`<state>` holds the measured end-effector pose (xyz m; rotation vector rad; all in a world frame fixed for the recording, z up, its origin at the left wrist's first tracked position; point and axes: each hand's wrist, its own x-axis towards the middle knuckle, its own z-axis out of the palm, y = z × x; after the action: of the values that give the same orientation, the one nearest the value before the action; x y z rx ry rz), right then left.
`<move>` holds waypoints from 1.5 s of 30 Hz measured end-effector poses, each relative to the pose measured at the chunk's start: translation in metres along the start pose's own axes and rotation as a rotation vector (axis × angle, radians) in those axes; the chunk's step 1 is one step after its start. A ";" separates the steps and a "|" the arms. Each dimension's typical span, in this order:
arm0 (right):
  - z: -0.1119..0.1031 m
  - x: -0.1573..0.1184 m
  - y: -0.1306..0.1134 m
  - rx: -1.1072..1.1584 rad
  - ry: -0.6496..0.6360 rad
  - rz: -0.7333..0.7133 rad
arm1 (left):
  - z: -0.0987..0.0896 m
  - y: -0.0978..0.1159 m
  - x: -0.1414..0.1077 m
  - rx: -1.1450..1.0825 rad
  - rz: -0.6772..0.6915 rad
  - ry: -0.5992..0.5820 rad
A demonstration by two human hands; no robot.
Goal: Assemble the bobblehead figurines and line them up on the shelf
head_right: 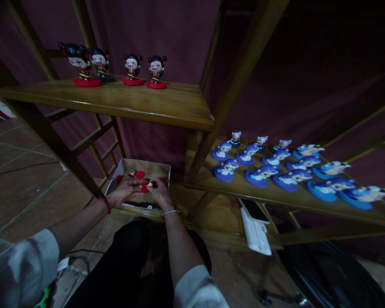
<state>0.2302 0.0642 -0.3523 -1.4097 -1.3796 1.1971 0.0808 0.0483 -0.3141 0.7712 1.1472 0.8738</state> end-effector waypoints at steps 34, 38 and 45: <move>-0.006 -0.013 -0.015 -0.352 -0.034 -0.106 | 0.009 0.000 -0.002 0.070 -0.041 0.016; -0.005 -0.016 -0.016 -0.473 -0.040 -0.115 | 0.006 -0.005 0.002 0.062 -0.079 -0.004; -0.002 -0.015 -0.015 -0.678 -0.064 -0.127 | 0.012 -0.008 0.011 0.175 -0.109 0.041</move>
<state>0.2292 0.0502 -0.3359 -1.7013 -2.0022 0.7146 0.0958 0.0538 -0.3233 0.8276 1.3023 0.7078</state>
